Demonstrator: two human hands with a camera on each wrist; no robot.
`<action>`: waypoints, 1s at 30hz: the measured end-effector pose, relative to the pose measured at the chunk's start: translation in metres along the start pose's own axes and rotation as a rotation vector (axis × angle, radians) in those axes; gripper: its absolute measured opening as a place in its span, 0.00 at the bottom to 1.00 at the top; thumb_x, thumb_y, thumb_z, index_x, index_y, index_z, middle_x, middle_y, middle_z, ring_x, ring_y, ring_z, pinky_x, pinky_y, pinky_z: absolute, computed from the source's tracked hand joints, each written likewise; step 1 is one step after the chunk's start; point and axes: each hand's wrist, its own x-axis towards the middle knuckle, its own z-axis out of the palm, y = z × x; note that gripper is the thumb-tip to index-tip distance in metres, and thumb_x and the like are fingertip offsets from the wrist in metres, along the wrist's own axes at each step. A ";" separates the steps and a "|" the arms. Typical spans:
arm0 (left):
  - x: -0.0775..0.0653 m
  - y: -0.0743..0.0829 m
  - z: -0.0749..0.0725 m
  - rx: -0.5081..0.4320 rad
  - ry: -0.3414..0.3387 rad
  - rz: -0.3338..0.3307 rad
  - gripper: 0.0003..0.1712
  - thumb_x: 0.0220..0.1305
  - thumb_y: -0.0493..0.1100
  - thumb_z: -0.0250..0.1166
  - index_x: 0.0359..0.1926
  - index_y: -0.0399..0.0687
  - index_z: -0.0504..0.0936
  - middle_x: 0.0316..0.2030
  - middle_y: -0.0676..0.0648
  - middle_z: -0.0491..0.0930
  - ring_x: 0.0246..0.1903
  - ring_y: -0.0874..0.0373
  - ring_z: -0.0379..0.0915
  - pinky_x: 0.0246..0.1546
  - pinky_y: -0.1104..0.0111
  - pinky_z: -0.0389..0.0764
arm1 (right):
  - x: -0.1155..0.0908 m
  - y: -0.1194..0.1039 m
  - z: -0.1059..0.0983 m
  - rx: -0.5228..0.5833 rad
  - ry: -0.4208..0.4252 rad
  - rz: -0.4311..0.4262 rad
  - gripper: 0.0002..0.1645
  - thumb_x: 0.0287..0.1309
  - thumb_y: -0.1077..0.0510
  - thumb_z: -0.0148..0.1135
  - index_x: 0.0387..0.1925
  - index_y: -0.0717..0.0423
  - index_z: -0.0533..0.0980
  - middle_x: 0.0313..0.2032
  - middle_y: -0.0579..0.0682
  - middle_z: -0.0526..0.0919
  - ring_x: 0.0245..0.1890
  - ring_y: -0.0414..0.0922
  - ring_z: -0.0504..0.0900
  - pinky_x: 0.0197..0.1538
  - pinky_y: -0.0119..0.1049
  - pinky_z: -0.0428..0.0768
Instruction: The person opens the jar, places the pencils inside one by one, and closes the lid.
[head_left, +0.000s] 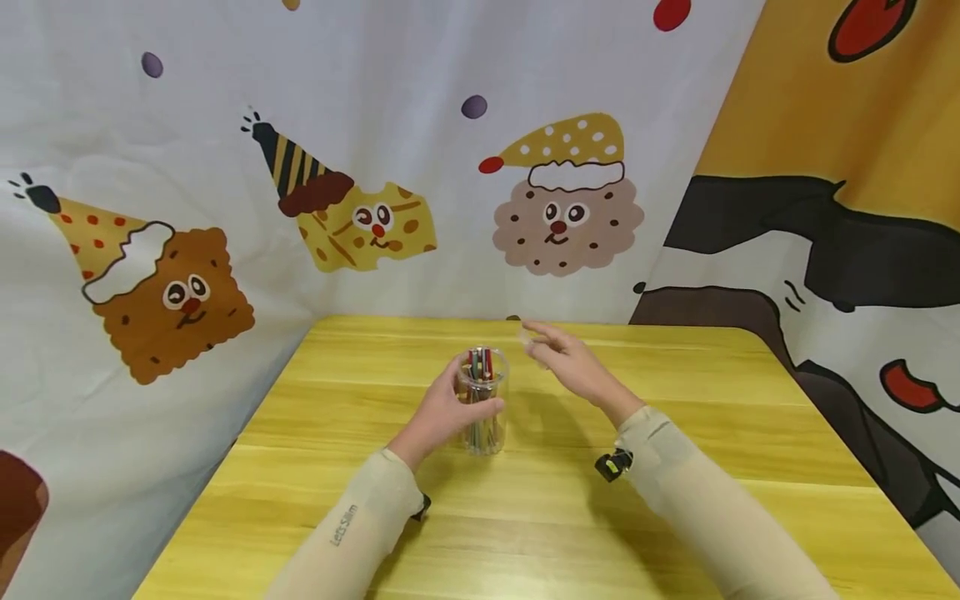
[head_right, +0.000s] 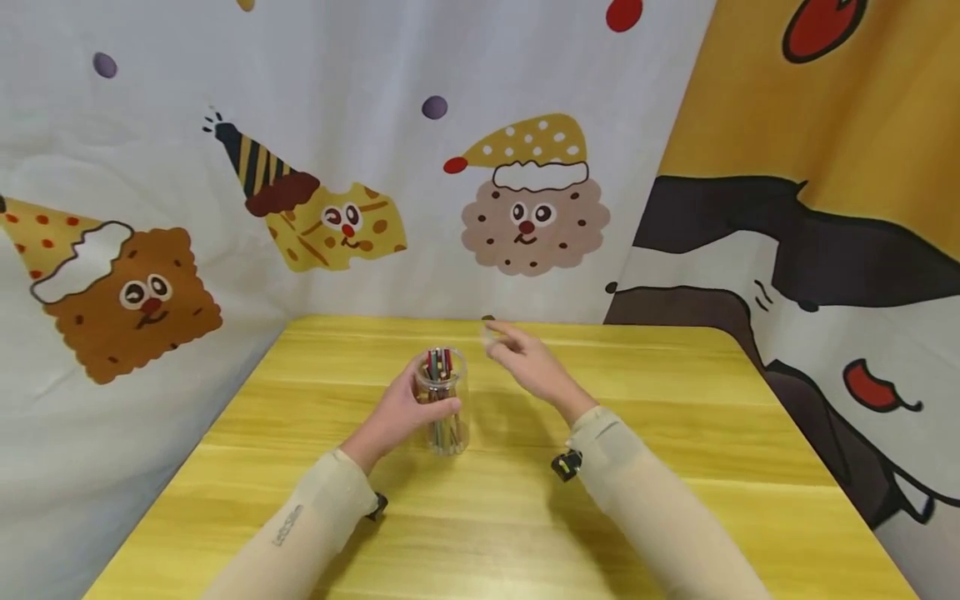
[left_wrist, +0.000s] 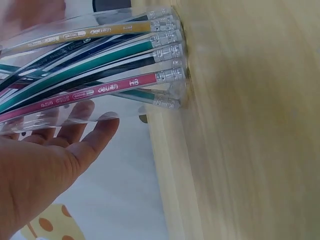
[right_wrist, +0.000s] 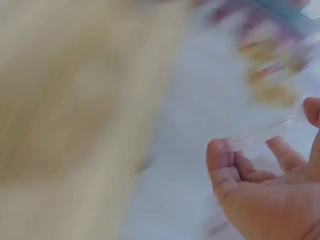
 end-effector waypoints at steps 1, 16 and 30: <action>0.002 0.001 0.002 -0.007 -0.004 0.012 0.65 0.57 0.66 0.80 0.86 0.66 0.51 0.61 0.46 0.79 0.59 0.49 0.80 0.63 0.49 0.82 | 0.000 -0.017 -0.001 0.003 -0.017 -0.063 0.34 0.80 0.36 0.52 0.81 0.30 0.64 0.71 0.55 0.78 0.67 0.57 0.81 0.67 0.63 0.78; 0.045 0.016 0.050 -0.028 -0.103 0.175 0.43 0.69 0.59 0.74 0.79 0.77 0.62 0.72 0.57 0.72 0.67 0.52 0.73 0.65 0.47 0.79 | -0.023 -0.030 0.000 -0.673 0.088 -0.414 0.34 0.84 0.43 0.49 0.83 0.46 0.62 0.83 0.54 0.60 0.84 0.56 0.59 0.82 0.56 0.63; 0.053 0.013 0.051 -0.016 -0.052 0.252 0.49 0.74 0.48 0.68 0.85 0.74 0.51 0.83 0.55 0.59 0.82 0.50 0.57 0.77 0.45 0.69 | -0.010 -0.016 0.032 -0.684 0.360 -0.610 0.29 0.82 0.49 0.53 0.77 0.53 0.71 0.78 0.63 0.68 0.78 0.63 0.68 0.77 0.59 0.70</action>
